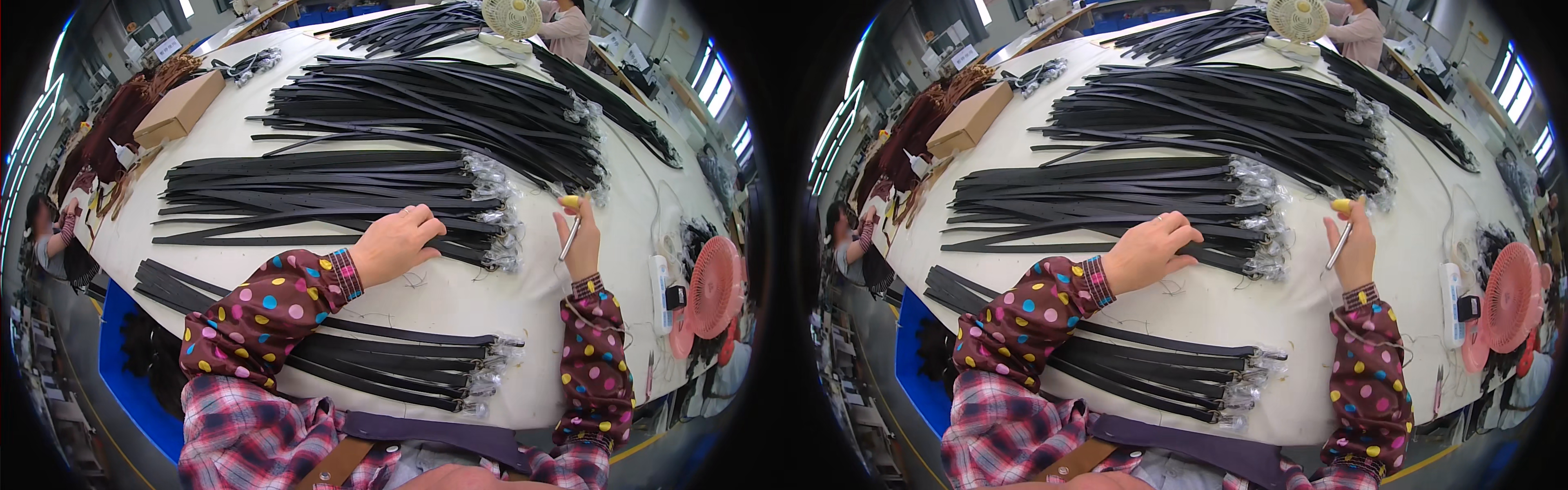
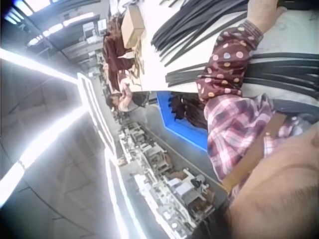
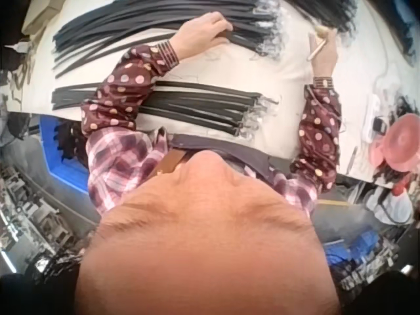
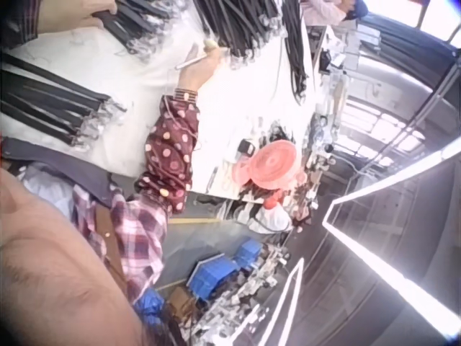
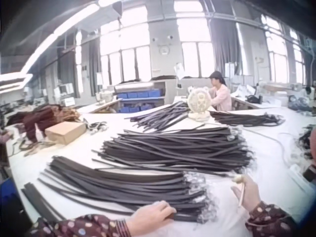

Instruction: The person uses a heated tool to melt and seal the ends of black fabric straps. They pick up each strap, apply the tool to the tip, and place the finished strap back on the table. The process is repeated for several straps.

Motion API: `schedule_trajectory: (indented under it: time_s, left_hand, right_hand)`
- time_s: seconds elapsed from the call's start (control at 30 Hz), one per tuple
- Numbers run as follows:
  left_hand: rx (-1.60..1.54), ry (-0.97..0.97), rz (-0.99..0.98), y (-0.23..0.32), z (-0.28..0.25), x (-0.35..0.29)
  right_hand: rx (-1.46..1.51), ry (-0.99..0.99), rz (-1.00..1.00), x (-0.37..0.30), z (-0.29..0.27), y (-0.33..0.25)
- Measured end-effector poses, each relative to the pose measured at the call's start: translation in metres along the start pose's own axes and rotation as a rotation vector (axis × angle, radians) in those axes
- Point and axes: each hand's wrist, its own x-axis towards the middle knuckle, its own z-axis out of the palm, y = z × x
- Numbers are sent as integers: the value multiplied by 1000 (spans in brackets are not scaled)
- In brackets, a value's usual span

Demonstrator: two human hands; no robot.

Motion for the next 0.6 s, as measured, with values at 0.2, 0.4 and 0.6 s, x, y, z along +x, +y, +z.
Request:
schedule_trajectory:
  time_s: [0.2, 0.4, 0.6]
  left_hand:
    - [145, 11, 129, -3, 14, 0]
    - [369, -4, 175, 9, 14, 3]
    - [299, 90, 172, 24, 11, -11]
  right_hand:
    - [59, -288, -125, -64, -16, -64]
    - [57, -291, -144, -74, -9, -63]
    - [68, -247, -110, -75, -13, -66]
